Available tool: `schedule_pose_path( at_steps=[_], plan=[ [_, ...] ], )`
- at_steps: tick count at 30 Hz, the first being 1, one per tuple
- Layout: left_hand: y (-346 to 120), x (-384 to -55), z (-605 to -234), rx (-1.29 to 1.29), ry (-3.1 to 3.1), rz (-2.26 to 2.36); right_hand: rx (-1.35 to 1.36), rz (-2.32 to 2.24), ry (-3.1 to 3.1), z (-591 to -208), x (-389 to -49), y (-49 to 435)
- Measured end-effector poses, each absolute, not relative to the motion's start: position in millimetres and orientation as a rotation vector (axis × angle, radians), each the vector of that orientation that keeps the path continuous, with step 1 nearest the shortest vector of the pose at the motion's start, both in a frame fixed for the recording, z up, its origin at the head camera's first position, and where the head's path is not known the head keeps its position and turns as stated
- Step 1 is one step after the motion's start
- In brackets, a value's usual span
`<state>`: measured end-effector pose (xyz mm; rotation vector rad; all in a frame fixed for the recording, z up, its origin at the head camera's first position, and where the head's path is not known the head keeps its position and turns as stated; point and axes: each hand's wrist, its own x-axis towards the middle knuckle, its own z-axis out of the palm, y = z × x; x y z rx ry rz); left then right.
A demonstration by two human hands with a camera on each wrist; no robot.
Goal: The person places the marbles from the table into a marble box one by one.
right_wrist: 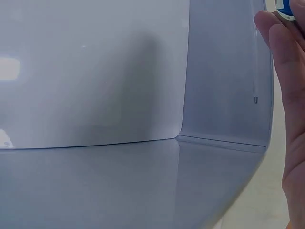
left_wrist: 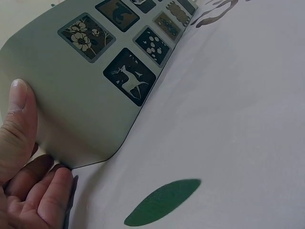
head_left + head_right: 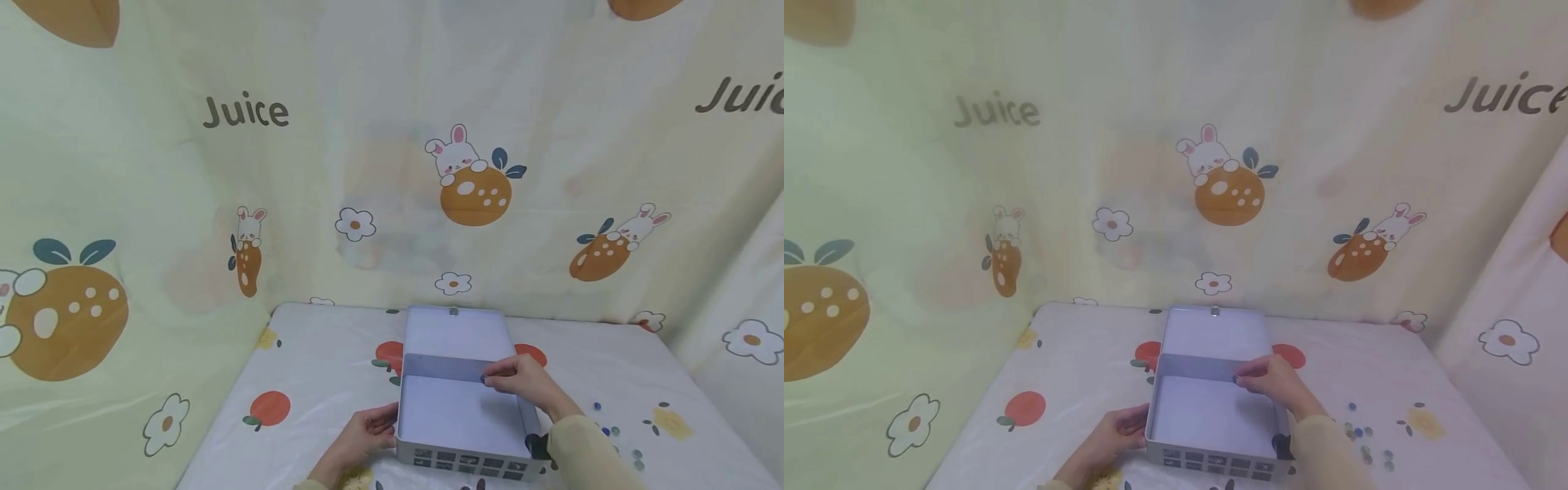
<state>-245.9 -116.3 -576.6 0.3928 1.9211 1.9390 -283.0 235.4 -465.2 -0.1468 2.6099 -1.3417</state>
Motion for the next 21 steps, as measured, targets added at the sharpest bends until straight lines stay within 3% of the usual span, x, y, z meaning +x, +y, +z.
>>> schedule_pose_path(
  at_steps=[12, 21],
  plan=[
    [-114.6, -247.4, -579.7, 0.406, 1.931, 1.933, -0.172, -1.388, 2.596, -460.4, -279.1, 248.6],
    [-117.0, -247.6, -580.7, 0.398, 1.923, 1.930, -0.180, -1.548, 2.546, -458.9, -263.5, 313.2]
  ],
)
